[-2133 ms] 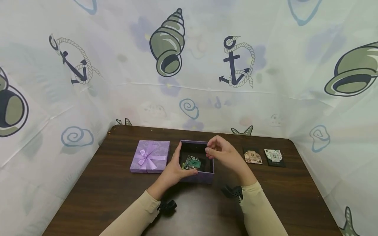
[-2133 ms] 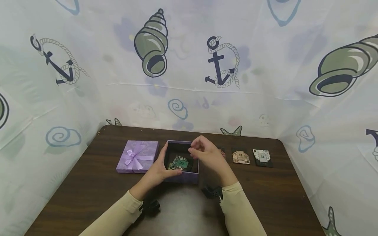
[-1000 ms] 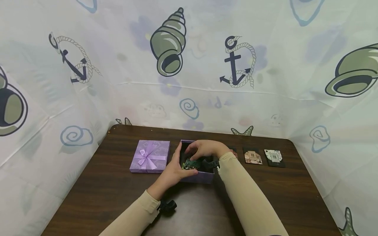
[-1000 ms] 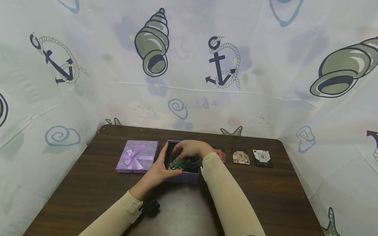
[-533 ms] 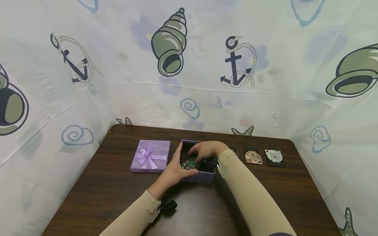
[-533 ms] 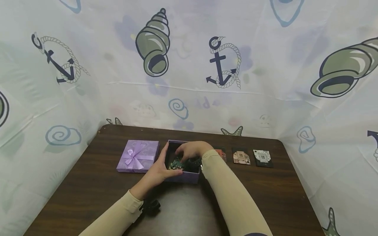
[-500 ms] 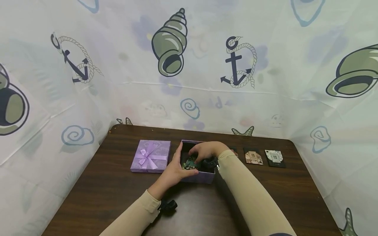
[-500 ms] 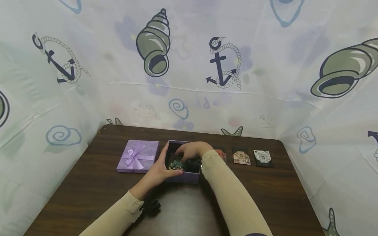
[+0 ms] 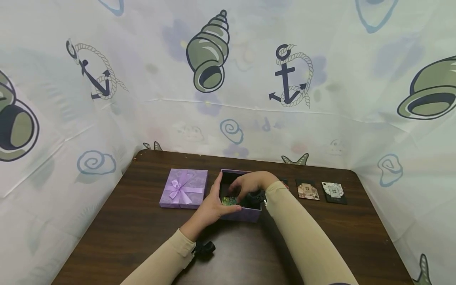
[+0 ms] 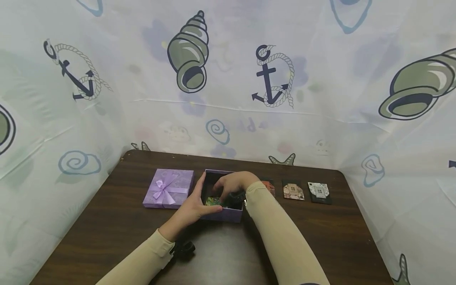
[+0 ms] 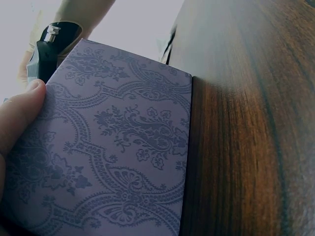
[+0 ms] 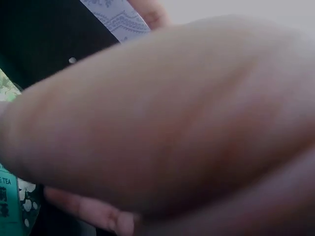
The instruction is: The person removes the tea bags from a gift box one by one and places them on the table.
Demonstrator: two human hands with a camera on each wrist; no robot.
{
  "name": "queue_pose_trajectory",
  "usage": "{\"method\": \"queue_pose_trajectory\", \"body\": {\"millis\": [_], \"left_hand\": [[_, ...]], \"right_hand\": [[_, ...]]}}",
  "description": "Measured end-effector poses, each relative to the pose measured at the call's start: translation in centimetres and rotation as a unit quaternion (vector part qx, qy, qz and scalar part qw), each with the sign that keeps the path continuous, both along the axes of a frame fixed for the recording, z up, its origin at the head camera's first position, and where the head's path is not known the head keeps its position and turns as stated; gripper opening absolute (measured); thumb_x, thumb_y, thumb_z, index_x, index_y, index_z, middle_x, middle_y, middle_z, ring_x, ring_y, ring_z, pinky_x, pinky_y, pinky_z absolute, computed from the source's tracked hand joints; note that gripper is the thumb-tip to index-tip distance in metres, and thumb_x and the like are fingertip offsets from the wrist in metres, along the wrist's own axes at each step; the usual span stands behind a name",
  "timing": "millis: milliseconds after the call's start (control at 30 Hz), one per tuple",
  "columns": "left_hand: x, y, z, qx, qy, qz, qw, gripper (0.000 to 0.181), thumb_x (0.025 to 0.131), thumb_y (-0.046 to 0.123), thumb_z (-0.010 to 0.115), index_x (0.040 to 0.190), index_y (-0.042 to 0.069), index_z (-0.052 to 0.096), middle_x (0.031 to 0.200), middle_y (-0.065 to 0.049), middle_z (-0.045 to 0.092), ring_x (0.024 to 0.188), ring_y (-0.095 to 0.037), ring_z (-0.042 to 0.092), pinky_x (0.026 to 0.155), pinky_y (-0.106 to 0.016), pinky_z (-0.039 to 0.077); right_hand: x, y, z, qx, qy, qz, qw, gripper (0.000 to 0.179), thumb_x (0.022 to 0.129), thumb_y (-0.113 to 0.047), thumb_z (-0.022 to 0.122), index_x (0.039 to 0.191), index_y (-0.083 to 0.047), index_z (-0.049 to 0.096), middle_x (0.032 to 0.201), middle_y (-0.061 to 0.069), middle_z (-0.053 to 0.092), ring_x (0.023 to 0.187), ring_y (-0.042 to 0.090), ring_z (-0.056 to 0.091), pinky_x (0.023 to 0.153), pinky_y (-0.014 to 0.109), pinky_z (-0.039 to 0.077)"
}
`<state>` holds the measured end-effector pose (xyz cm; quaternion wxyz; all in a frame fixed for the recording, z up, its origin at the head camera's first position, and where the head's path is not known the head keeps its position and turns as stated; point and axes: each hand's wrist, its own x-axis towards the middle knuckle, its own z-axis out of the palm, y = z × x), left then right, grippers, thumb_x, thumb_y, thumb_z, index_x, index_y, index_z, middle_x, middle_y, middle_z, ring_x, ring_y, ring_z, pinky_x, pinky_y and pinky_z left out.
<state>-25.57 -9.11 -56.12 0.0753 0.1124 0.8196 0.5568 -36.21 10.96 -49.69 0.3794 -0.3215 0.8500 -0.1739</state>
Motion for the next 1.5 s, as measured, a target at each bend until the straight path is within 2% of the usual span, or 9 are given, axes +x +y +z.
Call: {"method": "queue_pose_trajectory", "body": {"millis": [200, 367, 667, 867, 1000, 1133, 1233, 1367, 1500], "left_hand": [[-0.1, 0.2, 0.0, 0.001, 0.002, -0.003, 1.0000, 0.140, 0.079, 0.049, 0.098, 0.177, 0.035, -0.001, 0.185, -0.011, 0.008, 0.167, -0.046, 0.023, 0.130, -0.070, 0.026], [-0.1, 0.3, 0.0, 0.001, -0.001, -0.007, 1.0000, 0.141, 0.078, 0.051, 0.099, 0.177, 0.036, 0.000, 0.184, -0.013, 0.013, 0.164, -0.048, 0.029, 0.129, -0.070, 0.029], [-0.2, 0.4, 0.0, 0.004, 0.003, -0.011, 0.9999, 0.138, 0.081, 0.044, 0.098, 0.177, 0.032, 0.000, 0.185, -0.011, 0.010, 0.166, -0.045, 0.025, 0.130, -0.069, 0.027], [-0.2, 0.2, 0.1, 0.000, -0.008, -0.008, 0.9999, 0.137, 0.082, 0.046, 0.097, 0.177, 0.036, -0.001, 0.184, -0.014, 0.013, 0.163, -0.046, 0.032, 0.128, -0.070, 0.030], [-0.2, 0.2, 0.1, 0.004, -0.013, -0.005, 0.9999, 0.135, 0.084, 0.040, 0.097, 0.177, 0.034, -0.001, 0.183, -0.016, 0.015, 0.159, -0.044, 0.038, 0.127, -0.069, 0.033], [-0.3, 0.2, 0.2, 0.015, -0.014, -0.003, 0.9998, 0.135, 0.083, 0.036, 0.097, 0.177, 0.034, 0.000, 0.180, -0.019, 0.022, 0.151, -0.041, 0.047, 0.126, -0.066, 0.036], [-0.3, 0.1, 0.3, 0.019, -0.016, -0.003, 0.9997, 0.135, 0.083, 0.038, 0.097, 0.176, 0.036, 0.000, 0.178, -0.019, 0.026, 0.148, -0.039, 0.050, 0.125, -0.065, 0.038], [-0.2, 0.1, 0.3, 0.016, -0.022, -0.002, 0.9996, 0.137, 0.081, 0.042, 0.098, 0.176, 0.037, 0.000, 0.177, -0.019, 0.027, 0.148, -0.038, 0.050, 0.126, -0.063, 0.038], [-0.2, 0.1, 0.2, 0.010, -0.023, -0.001, 0.9997, 0.139, 0.079, 0.048, 0.098, 0.177, 0.035, 0.000, 0.179, -0.019, 0.023, 0.149, -0.039, 0.049, 0.124, -0.063, 0.039]], "right_hand": [[0.0, 0.3, -0.1, 0.005, 0.003, -0.005, 1.0000, 0.060, 0.097, -0.025, 0.080, 0.154, -0.012, 0.063, 0.156, 0.005, 0.063, 0.148, 0.026, 0.055, 0.124, 0.051, 0.047], [-0.1, 0.7, -0.2, -0.004, -0.012, -0.013, 0.9998, 0.053, 0.097, -0.017, 0.080, 0.149, -0.013, 0.066, 0.144, 0.004, 0.070, 0.135, 0.024, 0.064, 0.118, 0.049, 0.052], [0.0, 1.1, 0.1, -0.072, -0.008, -0.026, 0.9970, 0.037, 0.095, -0.002, 0.076, 0.131, -0.010, 0.073, 0.115, 0.003, 0.070, 0.104, 0.019, 0.065, 0.089, 0.036, 0.059], [-0.2, 1.5, 0.1, -0.132, -0.012, -0.048, 0.9901, 0.013, 0.101, -0.007, 0.070, 0.106, -0.014, 0.080, 0.092, 0.001, 0.069, 0.080, 0.016, 0.060, 0.074, 0.031, 0.057], [-0.2, 2.1, -0.2, -0.194, -0.021, -0.077, 0.9777, 0.008, 0.108, -0.013, 0.065, 0.108, -0.015, 0.073, 0.099, 0.002, 0.066, 0.081, 0.019, 0.061, 0.077, 0.033, 0.058], [0.1, 2.3, -0.3, -0.254, -0.061, -0.127, 0.9568, 0.008, 0.110, -0.013, 0.063, 0.117, -0.011, 0.067, 0.106, 0.007, 0.067, 0.080, 0.023, 0.064, 0.074, 0.037, 0.063], [0.3, 2.4, -0.2, -0.282, -0.090, -0.141, 0.9448, 0.012, 0.110, -0.010, 0.064, 0.121, -0.007, 0.065, 0.108, 0.012, 0.069, 0.082, 0.025, 0.069, 0.076, 0.041, 0.067], [0.3, 2.3, -0.5, -0.292, -0.107, -0.129, 0.9418, 0.019, 0.105, -0.004, 0.070, 0.124, -0.004, 0.063, 0.111, 0.015, 0.070, 0.093, 0.027, 0.074, 0.084, 0.046, 0.068], [0.2, 2.4, -0.8, -0.284, -0.093, -0.118, 0.9471, 0.021, 0.101, -0.005, 0.077, 0.120, -0.004, 0.068, 0.108, 0.015, 0.072, 0.095, 0.027, 0.076, 0.086, 0.047, 0.068]]}}
